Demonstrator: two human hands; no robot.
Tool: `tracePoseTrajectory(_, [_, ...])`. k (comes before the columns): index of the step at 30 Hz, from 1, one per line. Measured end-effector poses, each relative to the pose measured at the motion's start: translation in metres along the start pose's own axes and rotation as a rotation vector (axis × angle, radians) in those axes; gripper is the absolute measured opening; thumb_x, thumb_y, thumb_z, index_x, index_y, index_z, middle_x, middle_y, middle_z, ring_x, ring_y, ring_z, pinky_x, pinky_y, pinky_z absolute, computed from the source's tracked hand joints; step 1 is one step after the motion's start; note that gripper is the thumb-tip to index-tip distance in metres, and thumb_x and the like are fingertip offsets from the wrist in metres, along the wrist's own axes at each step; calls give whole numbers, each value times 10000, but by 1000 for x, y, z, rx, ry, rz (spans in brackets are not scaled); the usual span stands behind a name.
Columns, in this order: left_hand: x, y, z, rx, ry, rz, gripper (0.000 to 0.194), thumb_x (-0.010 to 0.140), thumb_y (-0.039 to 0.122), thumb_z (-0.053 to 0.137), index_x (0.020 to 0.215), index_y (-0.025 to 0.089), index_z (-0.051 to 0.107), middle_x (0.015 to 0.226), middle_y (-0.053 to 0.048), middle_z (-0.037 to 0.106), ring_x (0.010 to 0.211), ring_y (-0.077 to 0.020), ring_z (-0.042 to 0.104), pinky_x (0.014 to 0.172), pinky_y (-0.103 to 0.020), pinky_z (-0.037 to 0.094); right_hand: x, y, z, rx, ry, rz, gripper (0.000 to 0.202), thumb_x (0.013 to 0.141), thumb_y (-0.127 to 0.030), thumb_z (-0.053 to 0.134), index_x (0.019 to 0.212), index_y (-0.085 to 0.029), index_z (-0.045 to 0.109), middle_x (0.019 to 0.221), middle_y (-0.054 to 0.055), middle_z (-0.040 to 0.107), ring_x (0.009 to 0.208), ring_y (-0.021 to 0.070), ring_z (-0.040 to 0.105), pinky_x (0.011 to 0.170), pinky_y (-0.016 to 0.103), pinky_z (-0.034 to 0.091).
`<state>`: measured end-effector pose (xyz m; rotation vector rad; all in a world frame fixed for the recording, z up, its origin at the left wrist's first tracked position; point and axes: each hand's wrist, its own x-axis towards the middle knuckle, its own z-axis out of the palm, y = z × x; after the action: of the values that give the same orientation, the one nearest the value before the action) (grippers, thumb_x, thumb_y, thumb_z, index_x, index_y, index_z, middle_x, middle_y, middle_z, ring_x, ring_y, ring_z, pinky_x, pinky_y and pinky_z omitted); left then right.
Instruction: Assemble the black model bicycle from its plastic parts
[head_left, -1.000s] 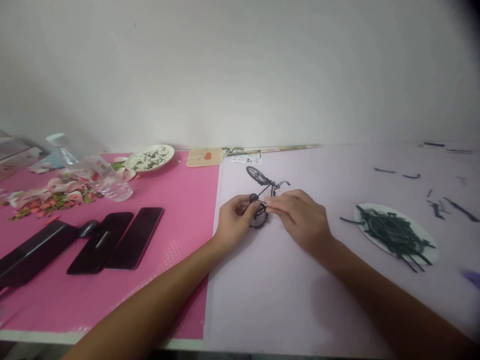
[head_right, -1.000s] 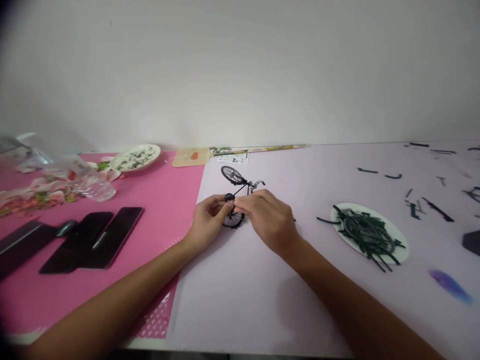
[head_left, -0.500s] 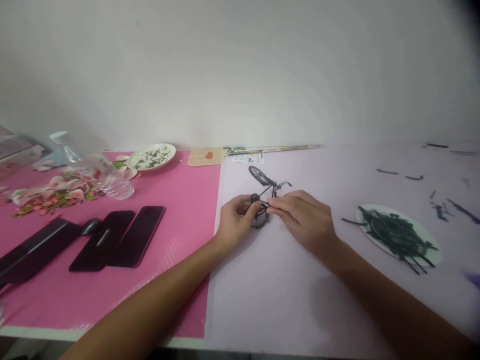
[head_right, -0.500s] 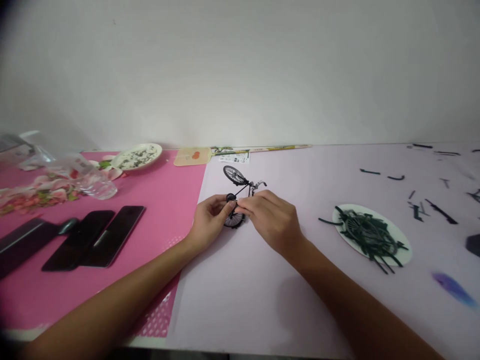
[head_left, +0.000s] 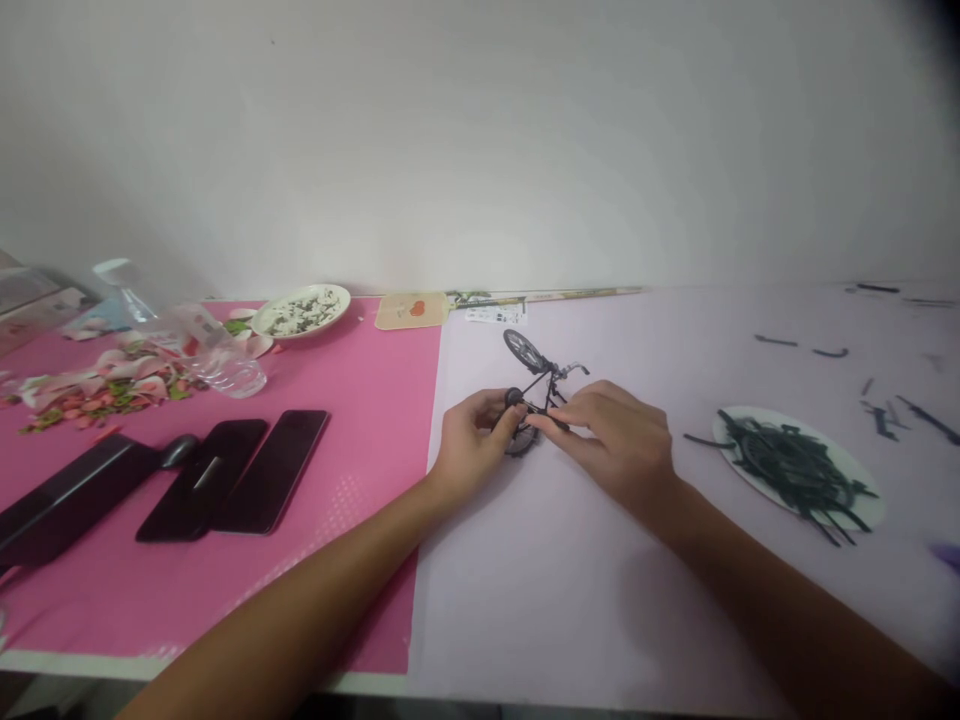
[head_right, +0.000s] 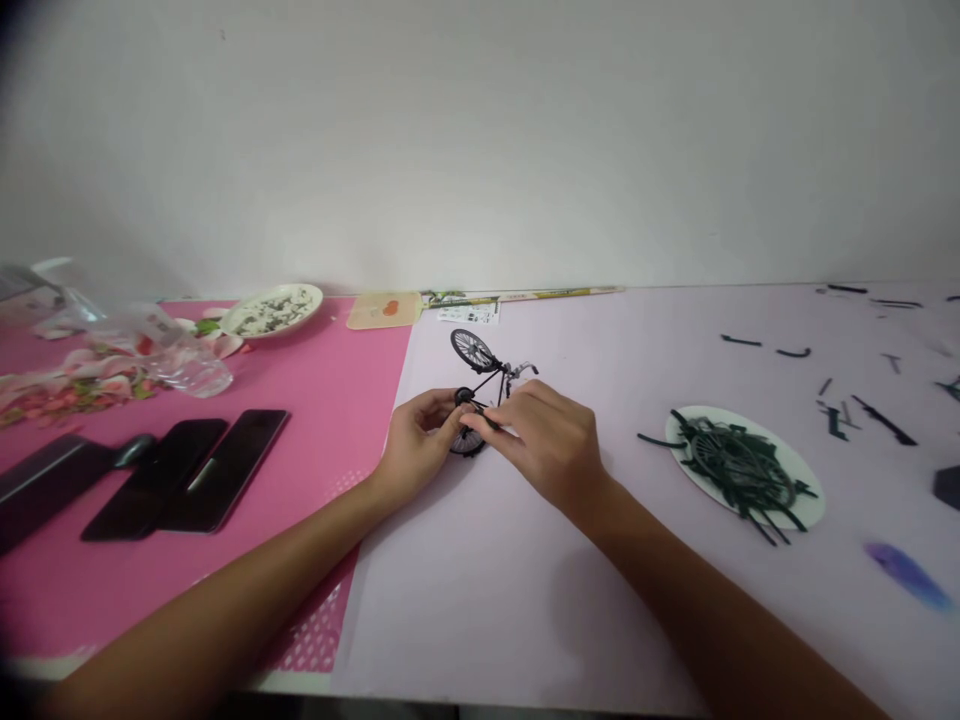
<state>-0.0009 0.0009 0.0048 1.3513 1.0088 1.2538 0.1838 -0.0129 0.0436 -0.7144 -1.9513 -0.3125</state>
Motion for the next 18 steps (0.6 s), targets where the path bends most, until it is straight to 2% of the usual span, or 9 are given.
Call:
tracePoseTrajectory(7, [-3, 2, -1, 58, -15, 9, 318, 919, 404, 748, 1136, 171, 754, 1085, -118, 793, 949, -223, 746, 832, -323, 580, -1, -3, 3, -139, 39, -39, 294, 827, -119, 824, 767, -227, 558, 587, -37, 569, 563, 133, 528, 507, 294, 422])
tracePoseTrajectory(12, [-2, 0, 0, -31, -28, -11, 359, 884, 433, 786, 1132, 174, 760, 1097, -124, 794, 945, -231, 752, 840, -342, 588, -2, 0, 5, -103, 68, -8, 233, 833, -140, 829, 837, -228, 613, 654, -17, 651, 603, 146, 585, 542, 292, 462])
tracePoseTrajectory(15, [3, -4, 1, -159, -26, -53, 402, 838, 449, 828, 1109, 161, 759, 1070, -125, 801, 948, -234, 757, 871, -358, 590, -4, 2, 4, -8, 132, 112, 170, 873, -158, 799, 928, -236, 658, 769, 7, 716, 678, 160, 633, 609, 301, 512])
tracePoseTrajectory(18, [10, -9, -1, -234, 23, -119, 467, 777, 474, 872, 1075, 136, 749, 1004, -127, 805, 920, -235, 755, 865, -363, 587, -5, 2, 3, 80, 183, 350, 41, 954, -223, 718, 962, -242, 682, 864, 29, 741, 775, 188, 687, 701, 336, 557])
